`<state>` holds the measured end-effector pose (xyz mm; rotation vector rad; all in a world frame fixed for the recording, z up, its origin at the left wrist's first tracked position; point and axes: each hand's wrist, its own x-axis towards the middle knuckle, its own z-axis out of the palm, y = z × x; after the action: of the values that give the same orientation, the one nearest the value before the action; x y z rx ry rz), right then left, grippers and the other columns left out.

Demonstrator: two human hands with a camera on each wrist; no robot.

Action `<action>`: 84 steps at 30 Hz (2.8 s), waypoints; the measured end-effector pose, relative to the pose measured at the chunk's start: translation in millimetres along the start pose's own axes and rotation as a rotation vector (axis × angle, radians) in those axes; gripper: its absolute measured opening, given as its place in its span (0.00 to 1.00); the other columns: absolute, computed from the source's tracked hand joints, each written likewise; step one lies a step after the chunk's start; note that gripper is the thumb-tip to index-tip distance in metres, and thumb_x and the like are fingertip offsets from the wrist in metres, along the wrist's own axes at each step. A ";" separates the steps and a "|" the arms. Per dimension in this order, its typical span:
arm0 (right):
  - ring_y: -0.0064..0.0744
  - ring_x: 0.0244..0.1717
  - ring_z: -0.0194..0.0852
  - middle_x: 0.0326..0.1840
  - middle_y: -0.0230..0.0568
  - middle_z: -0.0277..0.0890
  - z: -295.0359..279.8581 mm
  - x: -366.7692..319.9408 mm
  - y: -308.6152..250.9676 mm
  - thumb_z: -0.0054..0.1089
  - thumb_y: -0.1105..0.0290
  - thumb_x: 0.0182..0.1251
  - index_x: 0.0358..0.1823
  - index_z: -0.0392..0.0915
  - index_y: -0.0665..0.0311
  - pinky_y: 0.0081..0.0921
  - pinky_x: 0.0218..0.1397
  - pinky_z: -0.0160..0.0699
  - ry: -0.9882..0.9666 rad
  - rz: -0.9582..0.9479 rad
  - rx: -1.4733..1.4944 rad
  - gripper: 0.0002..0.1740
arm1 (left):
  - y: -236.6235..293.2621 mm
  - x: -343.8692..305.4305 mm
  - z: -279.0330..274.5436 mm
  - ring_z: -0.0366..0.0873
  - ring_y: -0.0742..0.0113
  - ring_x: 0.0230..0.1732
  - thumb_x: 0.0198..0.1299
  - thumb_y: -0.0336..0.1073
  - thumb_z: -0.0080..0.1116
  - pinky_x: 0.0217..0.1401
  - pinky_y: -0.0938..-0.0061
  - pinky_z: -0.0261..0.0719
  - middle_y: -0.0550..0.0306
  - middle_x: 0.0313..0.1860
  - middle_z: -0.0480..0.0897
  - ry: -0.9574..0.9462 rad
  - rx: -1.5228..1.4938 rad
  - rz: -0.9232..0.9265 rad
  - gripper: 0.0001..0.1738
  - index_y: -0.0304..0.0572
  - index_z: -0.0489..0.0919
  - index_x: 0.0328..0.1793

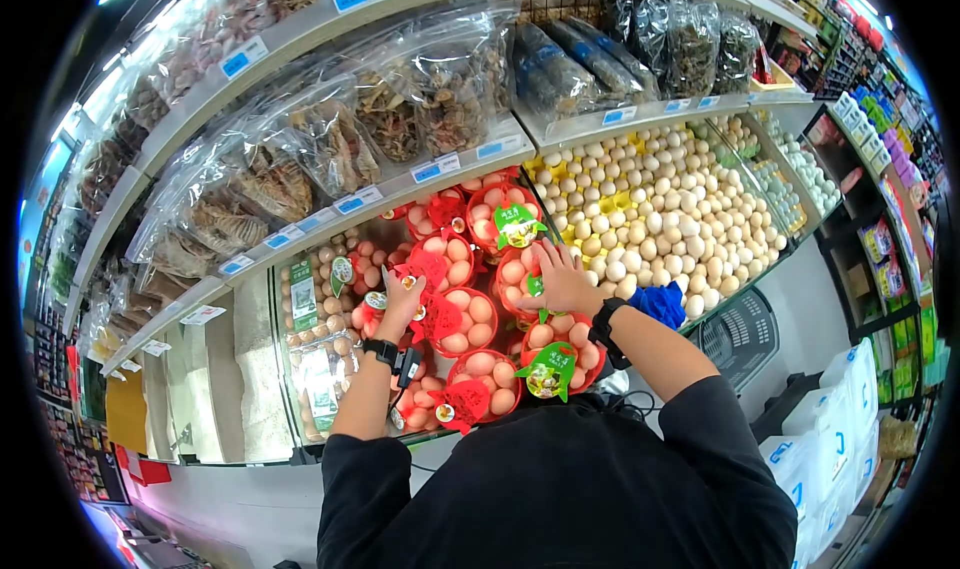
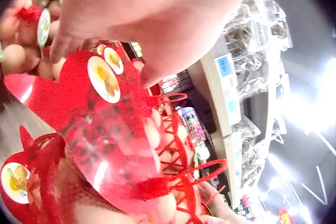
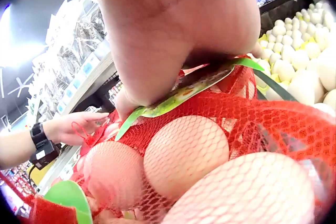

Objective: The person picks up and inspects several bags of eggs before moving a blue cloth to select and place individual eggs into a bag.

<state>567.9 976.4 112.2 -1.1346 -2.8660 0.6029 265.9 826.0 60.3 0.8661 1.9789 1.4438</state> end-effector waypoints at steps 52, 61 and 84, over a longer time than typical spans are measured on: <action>0.69 0.73 0.43 0.77 0.54 0.46 21.6 -151.0 -37.3 0.82 0.44 0.33 0.76 0.54 0.60 0.60 0.72 0.54 0.218 -0.079 0.052 0.67 | 54.3 -219.8 15.8 0.58 0.38 0.71 0.29 0.41 0.79 0.72 0.46 0.59 0.45 0.72 0.61 -0.295 0.725 0.465 0.53 0.53 0.70 0.70; 0.68 0.68 0.49 0.77 0.57 0.45 16.7 -148.5 -70.1 0.82 0.46 0.35 0.78 0.49 0.61 0.58 0.63 0.66 0.153 0.063 0.020 0.69 | 49.3 -214.6 10.3 0.56 0.39 0.73 0.30 0.41 0.79 0.74 0.46 0.58 0.48 0.73 0.61 -0.374 0.687 0.422 0.52 0.55 0.70 0.70; 0.63 0.76 0.47 0.77 0.59 0.47 -11.8 -155.5 -31.9 0.82 0.53 0.40 0.76 0.51 0.62 0.48 0.76 0.56 0.075 -0.067 0.254 0.64 | 49.2 -212.4 9.9 0.54 0.37 0.74 0.29 0.44 0.83 0.74 0.45 0.58 0.47 0.74 0.60 -0.423 0.655 0.431 0.57 0.54 0.68 0.72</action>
<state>663.4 856.8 155.8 -0.9963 -2.6566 0.8702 420.2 681.8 115.3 1.8013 2.0070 0.6814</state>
